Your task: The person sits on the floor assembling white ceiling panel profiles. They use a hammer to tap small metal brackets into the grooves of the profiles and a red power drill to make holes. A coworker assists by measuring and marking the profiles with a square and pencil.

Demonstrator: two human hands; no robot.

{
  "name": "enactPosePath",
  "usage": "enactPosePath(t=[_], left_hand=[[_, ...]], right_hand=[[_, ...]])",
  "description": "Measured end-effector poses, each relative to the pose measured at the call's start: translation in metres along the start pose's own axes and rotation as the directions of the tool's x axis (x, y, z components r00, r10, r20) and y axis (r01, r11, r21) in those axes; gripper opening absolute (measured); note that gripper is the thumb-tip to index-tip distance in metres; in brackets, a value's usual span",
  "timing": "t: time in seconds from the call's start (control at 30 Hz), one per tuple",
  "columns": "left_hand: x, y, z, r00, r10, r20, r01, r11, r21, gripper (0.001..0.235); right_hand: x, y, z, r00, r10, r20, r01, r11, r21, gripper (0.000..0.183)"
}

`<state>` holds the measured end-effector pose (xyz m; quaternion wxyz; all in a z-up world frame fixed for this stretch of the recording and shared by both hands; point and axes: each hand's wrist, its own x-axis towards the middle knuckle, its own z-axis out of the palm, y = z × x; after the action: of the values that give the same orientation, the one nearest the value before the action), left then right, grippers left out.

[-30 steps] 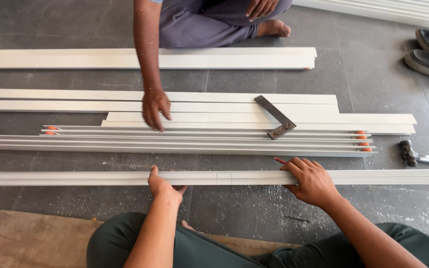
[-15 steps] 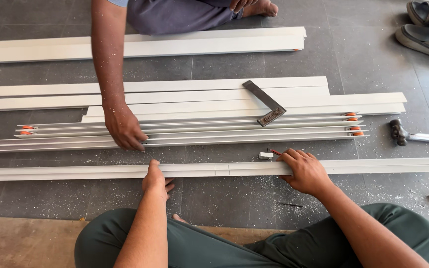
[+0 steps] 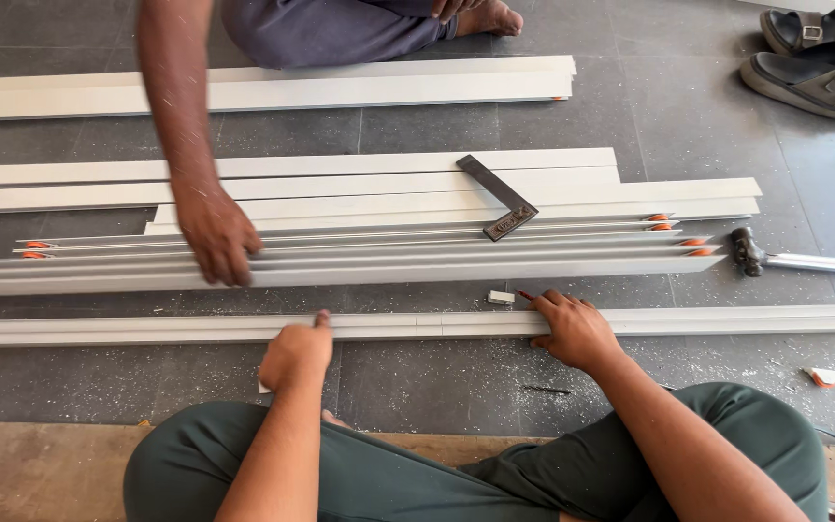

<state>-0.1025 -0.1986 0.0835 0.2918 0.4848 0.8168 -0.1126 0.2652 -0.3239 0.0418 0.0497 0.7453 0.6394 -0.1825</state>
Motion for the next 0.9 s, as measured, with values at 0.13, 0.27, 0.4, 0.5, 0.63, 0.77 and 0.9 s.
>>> enactPosePath(t=[0.13, 0.27, 0.4, 0.5, 0.63, 0.77, 0.9], left_hand=[[-0.020, 0.012, 0.011, 0.800, 0.576, -0.164, -0.529, 0.808, 0.260, 0.051], [-0.019, 0.018, 0.036, 0.515, 0.845, -0.143, -0.742, 0.523, 0.418, 0.082], [-0.007, 0.021, 0.048, 0.523, 0.850, -0.066, -0.729, 0.486, 0.482, 0.051], [-0.004, 0.022, 0.049, 0.480, 0.877, -0.003, -0.766, 0.420, 0.487, 0.046], [-0.016, 0.030, 0.056, 0.426, 0.902, 0.067, -0.799, 0.340, 0.497, 0.049], [-0.031, 0.044, 0.068, 0.401, 0.902, 0.160, -0.821, 0.277, 0.499, 0.054], [-0.039, 0.049, 0.070, 0.402, 0.900, 0.170, -0.823, 0.274, 0.498, 0.052]], right_hand=[[-0.004, 0.003, -0.005, 1.000, -0.006, -0.005, 0.006, 1.000, -0.007, 0.057], [-0.008, 0.003, -0.011, 1.000, -0.006, -0.015, 0.007, 1.000, 0.025, 0.053], [-0.012, 0.016, -0.011, 0.993, 0.012, -0.115, 0.022, 0.957, 0.288, 0.051], [0.000, 0.037, 0.000, 0.961, 0.194, -0.195, -0.057, 0.835, 0.547, 0.031], [0.012, 0.056, 0.013, 0.897, 0.211, -0.389, -0.095, 0.950, 0.297, 0.023], [0.028, 0.033, 0.009, 0.889, 0.149, -0.434, -0.049, 0.971, 0.234, 0.026], [0.041, -0.002, 0.010, 0.985, 0.105, -0.138, -0.043, 0.919, 0.391, 0.040]])
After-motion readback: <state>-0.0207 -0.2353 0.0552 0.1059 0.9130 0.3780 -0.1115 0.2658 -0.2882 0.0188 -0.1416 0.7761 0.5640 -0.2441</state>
